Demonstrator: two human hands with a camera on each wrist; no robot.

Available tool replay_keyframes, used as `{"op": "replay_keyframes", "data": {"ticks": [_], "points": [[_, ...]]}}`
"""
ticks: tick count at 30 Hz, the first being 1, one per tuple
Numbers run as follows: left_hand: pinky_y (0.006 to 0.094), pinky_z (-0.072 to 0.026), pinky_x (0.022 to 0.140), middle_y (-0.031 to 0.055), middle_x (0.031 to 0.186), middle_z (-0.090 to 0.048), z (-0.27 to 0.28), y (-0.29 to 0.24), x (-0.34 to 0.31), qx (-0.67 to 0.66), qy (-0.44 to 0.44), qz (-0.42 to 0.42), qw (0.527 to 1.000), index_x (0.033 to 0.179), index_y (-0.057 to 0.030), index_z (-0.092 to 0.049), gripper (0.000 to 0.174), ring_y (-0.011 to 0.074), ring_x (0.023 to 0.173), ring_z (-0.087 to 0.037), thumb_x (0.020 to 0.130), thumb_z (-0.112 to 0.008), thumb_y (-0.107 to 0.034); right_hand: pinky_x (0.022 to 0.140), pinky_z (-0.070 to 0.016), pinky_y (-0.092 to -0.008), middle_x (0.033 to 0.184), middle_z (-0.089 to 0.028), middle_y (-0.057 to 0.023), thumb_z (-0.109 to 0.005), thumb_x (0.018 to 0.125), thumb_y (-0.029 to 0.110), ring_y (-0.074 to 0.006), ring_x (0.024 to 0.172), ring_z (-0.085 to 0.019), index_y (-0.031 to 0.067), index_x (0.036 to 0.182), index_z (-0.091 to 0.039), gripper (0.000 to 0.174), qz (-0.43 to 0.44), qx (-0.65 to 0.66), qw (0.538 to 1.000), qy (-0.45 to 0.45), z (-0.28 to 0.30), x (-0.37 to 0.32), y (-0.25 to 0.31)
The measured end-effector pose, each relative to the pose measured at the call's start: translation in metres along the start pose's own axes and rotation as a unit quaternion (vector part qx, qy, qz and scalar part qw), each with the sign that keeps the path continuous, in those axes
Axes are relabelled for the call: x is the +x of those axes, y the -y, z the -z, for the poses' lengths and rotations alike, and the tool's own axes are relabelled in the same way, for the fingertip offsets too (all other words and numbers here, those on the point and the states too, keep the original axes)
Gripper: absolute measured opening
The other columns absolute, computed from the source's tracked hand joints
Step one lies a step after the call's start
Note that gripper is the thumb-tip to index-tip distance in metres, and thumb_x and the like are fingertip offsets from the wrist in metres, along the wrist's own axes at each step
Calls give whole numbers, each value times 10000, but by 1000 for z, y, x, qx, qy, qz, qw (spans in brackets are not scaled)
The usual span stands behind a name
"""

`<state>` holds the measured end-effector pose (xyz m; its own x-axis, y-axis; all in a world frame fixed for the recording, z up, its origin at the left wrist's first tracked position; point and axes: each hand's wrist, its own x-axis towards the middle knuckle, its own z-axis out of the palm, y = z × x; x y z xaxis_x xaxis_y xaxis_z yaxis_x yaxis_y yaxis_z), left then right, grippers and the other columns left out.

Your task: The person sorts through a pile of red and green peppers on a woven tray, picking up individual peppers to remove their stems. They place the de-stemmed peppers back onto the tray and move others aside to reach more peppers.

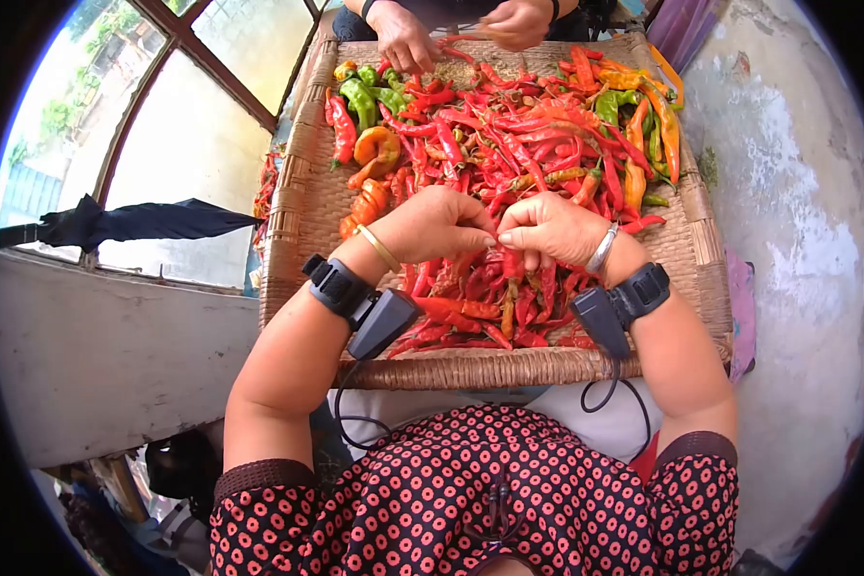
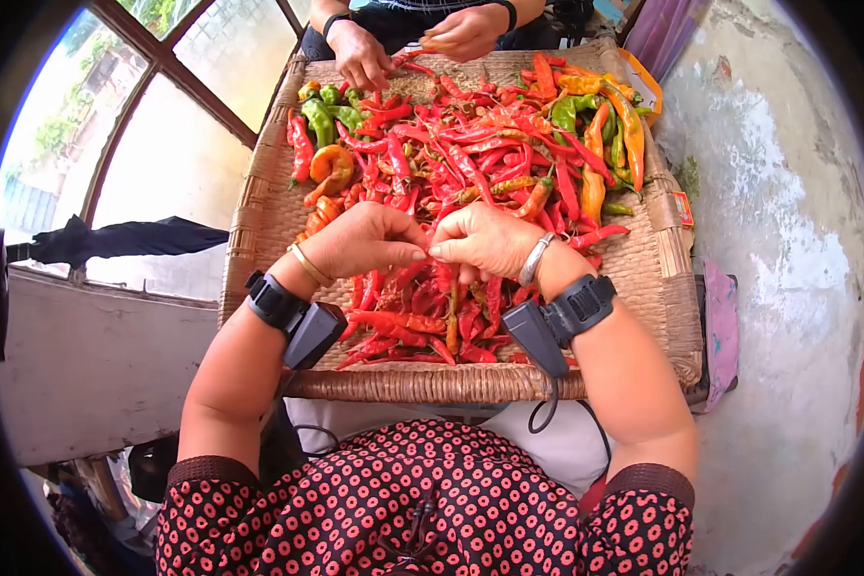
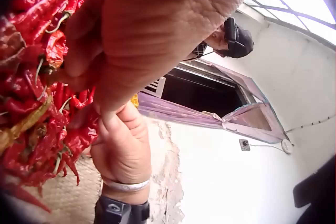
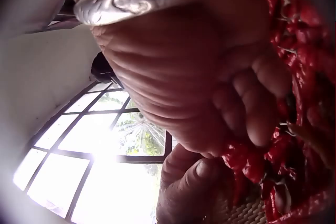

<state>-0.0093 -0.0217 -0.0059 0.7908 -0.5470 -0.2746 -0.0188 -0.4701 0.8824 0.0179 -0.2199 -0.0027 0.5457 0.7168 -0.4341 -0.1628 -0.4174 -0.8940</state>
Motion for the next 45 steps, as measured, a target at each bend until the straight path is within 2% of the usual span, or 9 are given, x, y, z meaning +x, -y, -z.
{"op": "replay_keyframes", "data": {"ticks": [4, 9, 12, 17, 24, 29, 33, 36, 45], "points": [[194, -405, 449, -17, 580, -544, 17, 7, -1, 18, 31, 78, 996, 817, -27, -611, 119, 47, 487, -494, 787, -579, -137, 445, -402, -169, 672, -565, 6, -530, 814, 191, -44, 529, -521, 51, 849, -576, 152, 49, -2, 997, -65, 13, 8, -9], [183, -413, 521, -6, 705, -572, 30, 6, 11, -299, -293, -26, 908, 1076, 10, -506, 312, 50, 553, -495, 852, -510, -206, 417, -389, -156, 664, -560, 0, -523, 815, 155, -41, 535, -518, 37, 850, -574, 133, 21, -7, 989, -149, 27, 4, -17], [232, -436, 531, 35, 690, -603, 30, 15, 9, 31, -192, 30, 981, 966, -18, -588, 250, 89, 578, -544, 823, -543, -218, 518, -432, -214, 672, -572, -17, -544, 789, 151, -91, 586, -542, 17, 845, -583, 150, 87, -133, 975, -152, 24, 7, -23], [374, -448, 579, 122, 638, -580, -9, 5, 1, 421, 115, 97, 894, 720, -51, -617, 349, 279, 601, -562, 711, -593, -399, 655, -458, -340, 738, -609, -117, -635, 681, 224, -245, 718, -594, 42, 854, -602, 254, 92, -386, 914, -82, 7, 7, -25], [400, -441, 593, 130, 649, -577, -16, 24, 3, 445, 96, 84, 886, 725, -61, -609, 350, 310, 663, -564, 706, -583, -409, 684, -452, -383, 766, -608, -127, -622, 674, 250, -293, 759, -580, 85, 822, -614, 222, 20, -500, 865, -33, 5, 9, -29], [358, -457, 561, 132, 632, -585, -1, 19, 2, 227, 70, 46, 970, 738, -23, -614, 278, 243, 585, -568, 774, -546, -290, 631, -442, -371, 707, -598, -125, -579, 709, 207, -279, 697, -581, 53, 781, -604, 172, 90, -444, 891, -41, 17, 4, -25], [242, -433, 469, 17, 605, -571, 17, 9, -5, 49, 36, 87, 994, 843, -9, -620, 277, 92, 479, -511, 861, -485, -251, 521, -418, -271, 577, -543, -56, -539, 768, 173, -132, 543, -529, 4, 729, -576, 178, 106, -309, 944, -50, 28, -9, -11], [227, -435, 563, 15, 662, -578, 27, 4, -8, 19, 11, 30, 999, 873, 1, -611, 295, 71, 597, -527, 875, -457, -251, 428, -365, -188, 555, -504, 11, -513, 812, 178, -46, 444, -445, 39, 713, -549, 175, -18, -107, 993, 49, 33, -19, -4], [224, -420, 717, 49, 980, -569, 37, 4, 6, -182, -182, -139, 956, 1053, -20, -556, 380, 99, 876, -509, 862, -460, -335, 479, -434, -244, 579, -555, -39, -532, 773, 206, -101, 497, -523, 0, 796, -600, 218, -16, -169, 984, 63, 26, -15, -1]]}}
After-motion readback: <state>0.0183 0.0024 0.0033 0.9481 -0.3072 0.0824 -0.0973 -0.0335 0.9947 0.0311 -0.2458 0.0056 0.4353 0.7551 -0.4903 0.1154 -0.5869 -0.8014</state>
